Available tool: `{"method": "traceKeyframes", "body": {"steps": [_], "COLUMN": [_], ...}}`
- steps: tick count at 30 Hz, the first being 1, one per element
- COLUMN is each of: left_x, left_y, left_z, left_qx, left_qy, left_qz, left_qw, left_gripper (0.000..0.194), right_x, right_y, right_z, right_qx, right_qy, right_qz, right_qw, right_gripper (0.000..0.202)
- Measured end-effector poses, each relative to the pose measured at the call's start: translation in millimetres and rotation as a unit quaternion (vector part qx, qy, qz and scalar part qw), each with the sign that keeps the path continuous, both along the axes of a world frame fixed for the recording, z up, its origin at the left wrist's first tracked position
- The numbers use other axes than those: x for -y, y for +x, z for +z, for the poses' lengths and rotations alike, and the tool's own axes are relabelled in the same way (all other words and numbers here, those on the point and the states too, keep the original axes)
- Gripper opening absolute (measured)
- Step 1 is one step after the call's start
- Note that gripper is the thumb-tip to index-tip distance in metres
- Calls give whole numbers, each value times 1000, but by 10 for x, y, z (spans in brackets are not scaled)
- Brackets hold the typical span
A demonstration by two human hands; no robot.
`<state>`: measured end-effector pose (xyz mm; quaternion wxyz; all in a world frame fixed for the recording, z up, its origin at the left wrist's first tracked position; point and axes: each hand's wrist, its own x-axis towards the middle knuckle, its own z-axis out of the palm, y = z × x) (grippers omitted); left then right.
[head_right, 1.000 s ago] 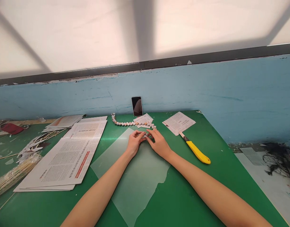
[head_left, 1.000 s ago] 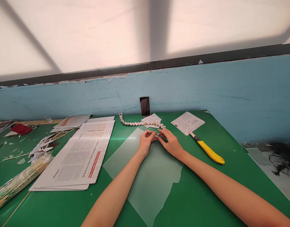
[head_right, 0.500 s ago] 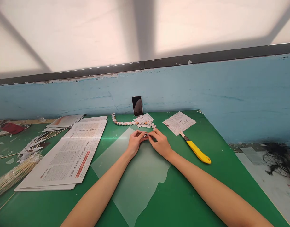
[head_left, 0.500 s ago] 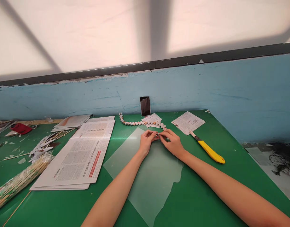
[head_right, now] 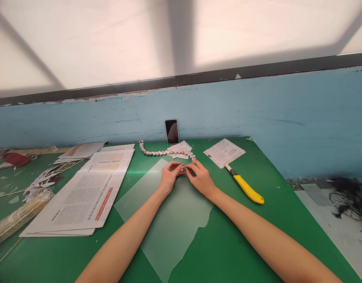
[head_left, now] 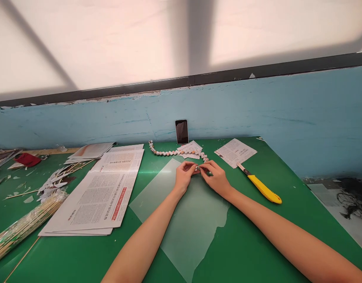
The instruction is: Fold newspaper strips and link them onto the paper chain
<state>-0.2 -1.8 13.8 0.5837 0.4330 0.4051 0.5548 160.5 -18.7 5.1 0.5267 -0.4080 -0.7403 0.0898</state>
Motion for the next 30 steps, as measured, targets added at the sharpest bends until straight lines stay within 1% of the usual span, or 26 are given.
{"method": "traceKeyframes", "body": {"steps": [7,15,21,26,30], "left_x": [4,-16,-1,16,26], "left_y": [-3,-6,-8,-5,-3], "left_z": [-11,-61,-29,-2,5], "left_qx": [-5,10,-7,-12,-19], "left_qy": [7,10,14,20,22], "left_qz": [-14,-9,-10,-9,-10], "left_qw": [1000,1000,1000,1000,1000], "left_gripper": [36,36,37,36,35], "right_x": [6,14,11,7,-1], "right_y": [4,8,15,11,20], "right_z": [2,12,-3,1,-9], "right_qx": [11,18,28,29,50], "right_qy": [8,14,24,38,52], "right_qz": [2,7,-2,4,1], "right_qw": [1000,1000,999,999,997], "right_gripper": [19,21,21,21,24]}}
